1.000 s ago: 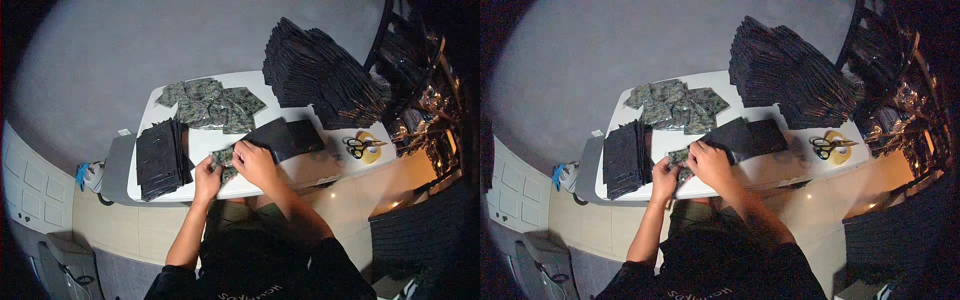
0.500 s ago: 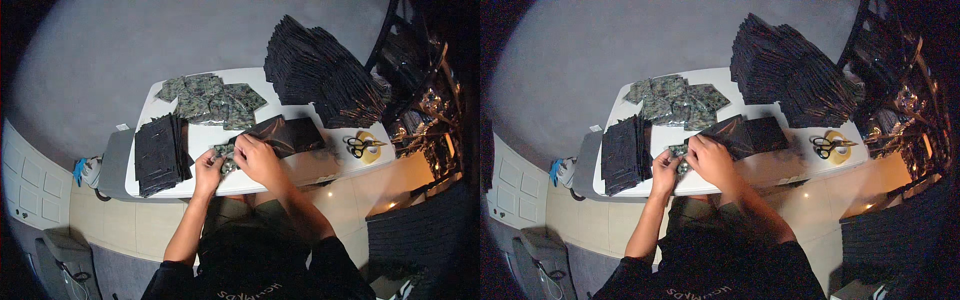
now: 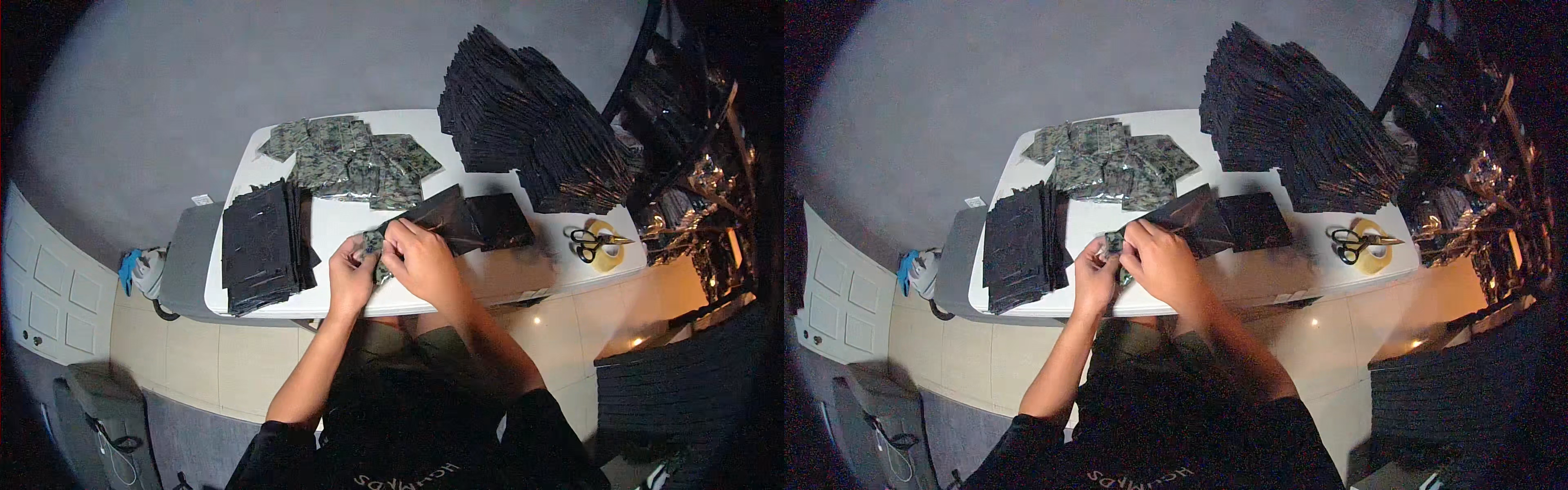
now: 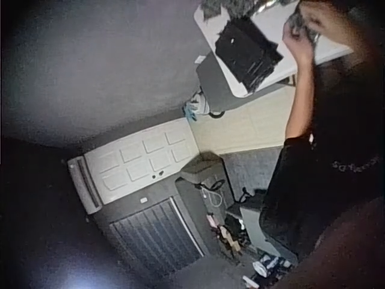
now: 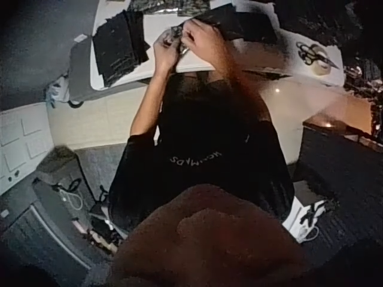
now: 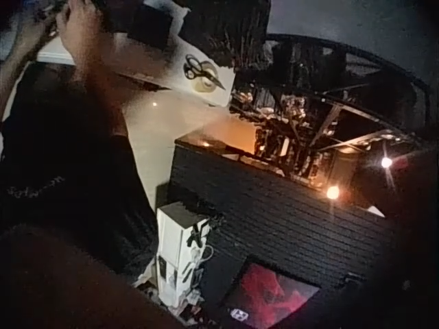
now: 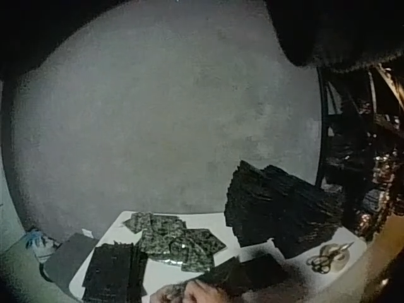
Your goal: The recorder is packaging small camouflaged items into black bags and larger clear bags.
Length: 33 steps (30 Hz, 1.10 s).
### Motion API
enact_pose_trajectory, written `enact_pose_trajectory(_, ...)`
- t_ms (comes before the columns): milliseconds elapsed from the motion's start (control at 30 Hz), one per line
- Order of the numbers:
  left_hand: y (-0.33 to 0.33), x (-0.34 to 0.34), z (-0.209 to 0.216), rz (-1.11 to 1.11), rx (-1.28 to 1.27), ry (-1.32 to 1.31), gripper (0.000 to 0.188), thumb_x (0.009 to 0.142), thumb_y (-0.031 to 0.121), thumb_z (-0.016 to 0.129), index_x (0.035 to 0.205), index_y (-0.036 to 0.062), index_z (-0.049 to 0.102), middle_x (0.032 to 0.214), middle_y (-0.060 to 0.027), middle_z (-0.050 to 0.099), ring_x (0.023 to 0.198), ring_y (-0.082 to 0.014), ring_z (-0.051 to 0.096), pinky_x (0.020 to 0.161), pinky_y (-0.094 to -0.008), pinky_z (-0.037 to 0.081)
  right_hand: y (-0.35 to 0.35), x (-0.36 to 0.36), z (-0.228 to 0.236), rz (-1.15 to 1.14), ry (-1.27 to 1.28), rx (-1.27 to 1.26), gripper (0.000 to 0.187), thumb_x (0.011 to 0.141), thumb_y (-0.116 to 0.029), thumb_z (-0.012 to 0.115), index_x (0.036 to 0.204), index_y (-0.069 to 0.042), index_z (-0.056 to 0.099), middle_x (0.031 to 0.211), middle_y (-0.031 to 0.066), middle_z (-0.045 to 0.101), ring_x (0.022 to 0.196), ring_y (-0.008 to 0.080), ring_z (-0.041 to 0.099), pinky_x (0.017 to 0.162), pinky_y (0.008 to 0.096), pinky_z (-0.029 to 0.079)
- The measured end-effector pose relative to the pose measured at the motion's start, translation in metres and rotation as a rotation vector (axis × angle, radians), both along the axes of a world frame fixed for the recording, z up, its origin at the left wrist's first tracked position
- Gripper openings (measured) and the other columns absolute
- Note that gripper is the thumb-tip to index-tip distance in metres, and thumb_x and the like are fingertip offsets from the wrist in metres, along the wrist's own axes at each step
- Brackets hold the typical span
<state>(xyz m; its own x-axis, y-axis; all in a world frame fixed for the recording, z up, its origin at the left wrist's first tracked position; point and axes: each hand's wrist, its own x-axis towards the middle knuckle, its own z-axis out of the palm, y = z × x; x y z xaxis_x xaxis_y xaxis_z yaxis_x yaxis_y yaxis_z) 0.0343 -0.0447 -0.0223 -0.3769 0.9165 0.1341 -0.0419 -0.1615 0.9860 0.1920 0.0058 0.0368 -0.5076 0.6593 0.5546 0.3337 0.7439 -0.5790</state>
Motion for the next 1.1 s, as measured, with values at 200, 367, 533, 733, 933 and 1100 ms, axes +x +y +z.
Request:
enact_pose_trajectory(200, 0.005, -0.003, 0.009, 0.045, -0.089, 0.04, 0.03, 0.096, -0.004, 0.073, 0.123, 0.0008, 0.062, 0.089, -0.0036, 0.071, 0.071, -0.0074, 0.059, 0.061, -0.0268, 0.047, 0.004, 0.001, 0.005, 0.035, 0.09, -0.059, 0.016, 0.092, -0.006, 0.074, 0.094, 0.0, 0.059, 0.085, 0.018, 0.062, 0.074, 0.0386, 0.065, 0.068, 0.0467, 0.051)
enact_pose_trajectory(367, 0.01, -0.03, -0.025, 0.0, 0.006, 0.183, 0.034, 0.098, -0.002, 0.076, 0.125, 0.0056, 0.058, 0.087, -0.005, 0.07, 0.072, -0.0077, 0.056, 0.062, -0.0268, 0.045, 0.015, 0.002, 0.0, 0.075, 0.021, -0.14, 0.015, 0.092, -0.006, 0.076, 0.1, -0.001, 0.065, 0.095, 0.0166, 0.064, 0.084, 0.0364, 0.067, 0.075, 0.0469, 0.053)
enact_pose_trajectory(533, 0.008, -0.036, 0.015, -0.011, 0.074, 0.282, 0.032, 0.102, -0.002, 0.073, 0.126, 0.0058, 0.054, 0.095, -0.0087, 0.073, 0.077, -0.011, 0.061, 0.066, -0.0311, 0.048, 0.041, 0.024, 0.032, 0.296, -0.135, 0.1, 0.032, 0.091, -0.008, 0.078, 0.122, -0.01, 0.075, 0.137, 0.0159, 0.061, 0.133, 0.0366, 0.059, 0.114, 0.0481, 0.047)
enact_pose_trajectory(733, 0.021, -0.061, 0.089, -0.062, 0.076, 0.597, 0.034, 0.1, 0.0, 0.076, 0.125, 0.0066, 0.053, 0.101, -0.0137, 0.072, 0.084, -0.015, 0.064, 0.075, -0.0354, 0.051, 0.057, 0.019, 0.075, 0.358, -0.222, 0.177, 0.025, 0.092, -0.011, 0.082, 0.116, -0.011, 0.077, 0.137, 0.0165, 0.065, 0.123, 0.0353, 0.067, 0.105, 0.0472, 0.054)
enact_pose_trajectory(933, 0.025, -0.061, 0.142, -0.123, 0.046, 0.71, 0.038, 0.099, 0.0, 0.078, 0.13, 0.006, 0.056, 0.121, -0.0111, 0.072, 0.105, -0.0139, 0.069, 0.082, -0.032, 0.055, 0.061, 0.022, 0.091, 0.285, -0.197, 0.152, 0.017, 0.096, -0.012, 0.082, 0.108, -0.005, 0.073, 0.108, 0.0112, 0.066, 0.089, 0.0282, 0.069, 0.079, 0.0396, 0.057)
enact_pose_trajectory(1100, 0.015, -0.064, 0.131, -0.058, 0.419, 0.758, 0.051, 0.095, 0.001, 0.081, 0.141, 0.0077, 0.061, 0.142, -0.0123, 0.066, 0.122, -0.0211, 0.069, 0.094, -0.0358, 0.061, 0.056, 0.03, 0.08, 0.177, -0.088, 0.125, 0.015, 0.096, -0.011, 0.081, 0.108, -0.005, 0.073, 0.107, 0.0089, 0.066, 0.087, 0.0226, 0.067, 0.074, 0.0363, 0.055)
